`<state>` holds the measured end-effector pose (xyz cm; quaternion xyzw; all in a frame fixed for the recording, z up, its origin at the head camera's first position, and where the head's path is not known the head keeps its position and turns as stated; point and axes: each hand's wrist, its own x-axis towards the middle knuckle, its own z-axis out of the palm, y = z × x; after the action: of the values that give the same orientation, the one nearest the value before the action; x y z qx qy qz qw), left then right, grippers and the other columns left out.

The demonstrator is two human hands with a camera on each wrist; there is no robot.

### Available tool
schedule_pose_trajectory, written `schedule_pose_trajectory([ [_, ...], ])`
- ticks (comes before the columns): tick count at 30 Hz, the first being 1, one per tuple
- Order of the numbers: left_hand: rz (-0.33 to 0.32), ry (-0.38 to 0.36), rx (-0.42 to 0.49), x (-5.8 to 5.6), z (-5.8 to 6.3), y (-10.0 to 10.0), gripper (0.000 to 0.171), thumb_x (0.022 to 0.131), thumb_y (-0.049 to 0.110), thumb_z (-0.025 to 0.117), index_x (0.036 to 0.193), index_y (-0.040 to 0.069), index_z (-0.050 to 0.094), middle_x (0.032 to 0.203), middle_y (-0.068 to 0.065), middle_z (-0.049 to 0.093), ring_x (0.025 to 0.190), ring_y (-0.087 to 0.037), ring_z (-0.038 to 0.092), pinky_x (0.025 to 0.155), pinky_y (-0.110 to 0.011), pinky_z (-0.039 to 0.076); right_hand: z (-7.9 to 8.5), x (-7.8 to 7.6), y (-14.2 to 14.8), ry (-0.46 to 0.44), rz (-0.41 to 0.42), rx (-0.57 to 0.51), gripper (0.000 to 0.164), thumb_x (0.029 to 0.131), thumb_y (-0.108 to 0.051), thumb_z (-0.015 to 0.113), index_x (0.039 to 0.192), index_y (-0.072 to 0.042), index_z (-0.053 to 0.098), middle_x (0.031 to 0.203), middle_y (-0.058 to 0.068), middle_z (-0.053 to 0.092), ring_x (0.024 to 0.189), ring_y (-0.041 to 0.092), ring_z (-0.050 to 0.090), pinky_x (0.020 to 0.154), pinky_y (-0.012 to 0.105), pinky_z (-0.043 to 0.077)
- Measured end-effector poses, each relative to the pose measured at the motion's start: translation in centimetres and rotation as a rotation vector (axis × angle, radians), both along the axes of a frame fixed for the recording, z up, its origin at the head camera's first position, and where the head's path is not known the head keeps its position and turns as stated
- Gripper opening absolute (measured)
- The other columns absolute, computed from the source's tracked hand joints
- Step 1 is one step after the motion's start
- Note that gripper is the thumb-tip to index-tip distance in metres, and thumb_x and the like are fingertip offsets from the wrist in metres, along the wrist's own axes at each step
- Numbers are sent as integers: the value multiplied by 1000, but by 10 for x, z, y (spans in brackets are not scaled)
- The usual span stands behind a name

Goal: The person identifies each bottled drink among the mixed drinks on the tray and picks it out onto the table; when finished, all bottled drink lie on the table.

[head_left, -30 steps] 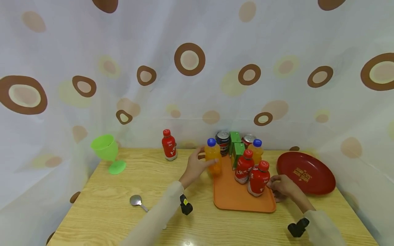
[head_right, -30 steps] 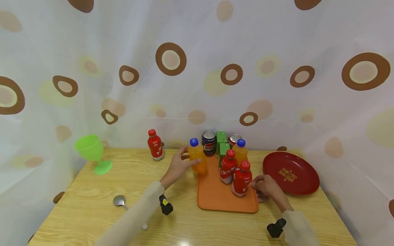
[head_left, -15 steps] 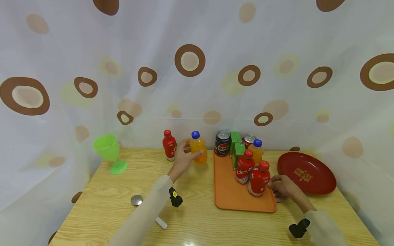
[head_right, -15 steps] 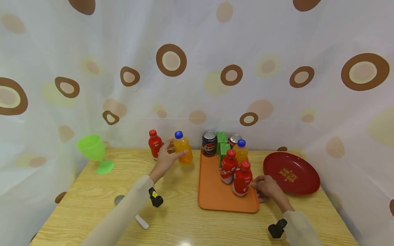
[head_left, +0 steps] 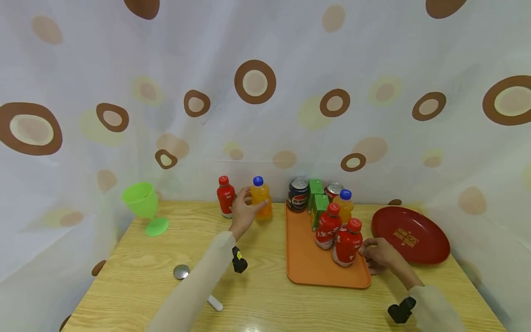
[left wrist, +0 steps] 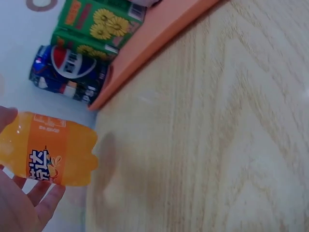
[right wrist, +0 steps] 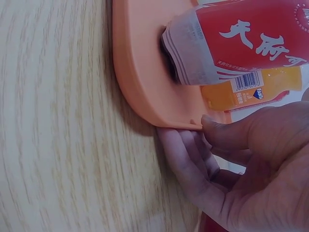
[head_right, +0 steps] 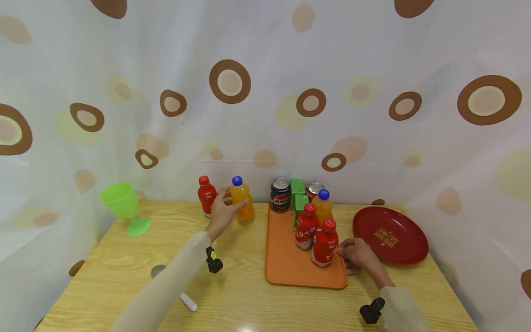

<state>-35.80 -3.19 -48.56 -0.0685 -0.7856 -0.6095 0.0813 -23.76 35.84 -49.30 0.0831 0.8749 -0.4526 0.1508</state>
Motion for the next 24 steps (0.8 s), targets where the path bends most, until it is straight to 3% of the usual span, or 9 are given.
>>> schedule_pose_trajectory([
  [6, 56, 26, -65, -7, -11, -5, 65, 93, 22, 82, 147, 3, 52, 140, -20, 59, 125, -38, 58, 102, -53, 55, -1, -1, -6, 1, 6, 19, 20, 106, -7, 56, 114, 10, 61, 80, 6, 62, 63, 16, 63, 58, 35, 63],
  [14, 18, 17, -96, -12, -11, -11, 71, 95, 23, 79, 154, 4, 45, 144, -21, 58, 131, -39, 57, 106, -54, 53, -3, -5, -7, 98, 57, 149, 23, 102, -9, 62, 113, 12, 65, 92, 13, 64, 80, 20, 60, 68, 32, 55],
  [24, 23, 4, -138, -7, -10, -12, 73, 97, 23, 77, 157, 2, 41, 147, -21, 55, 133, -39, 55, 111, -54, 49, -1, -5, -9, 99, 67, 129, 25, 102, -7, 61, 115, 15, 62, 92, 13, 65, 77, 19, 60, 67, 33, 57],
])
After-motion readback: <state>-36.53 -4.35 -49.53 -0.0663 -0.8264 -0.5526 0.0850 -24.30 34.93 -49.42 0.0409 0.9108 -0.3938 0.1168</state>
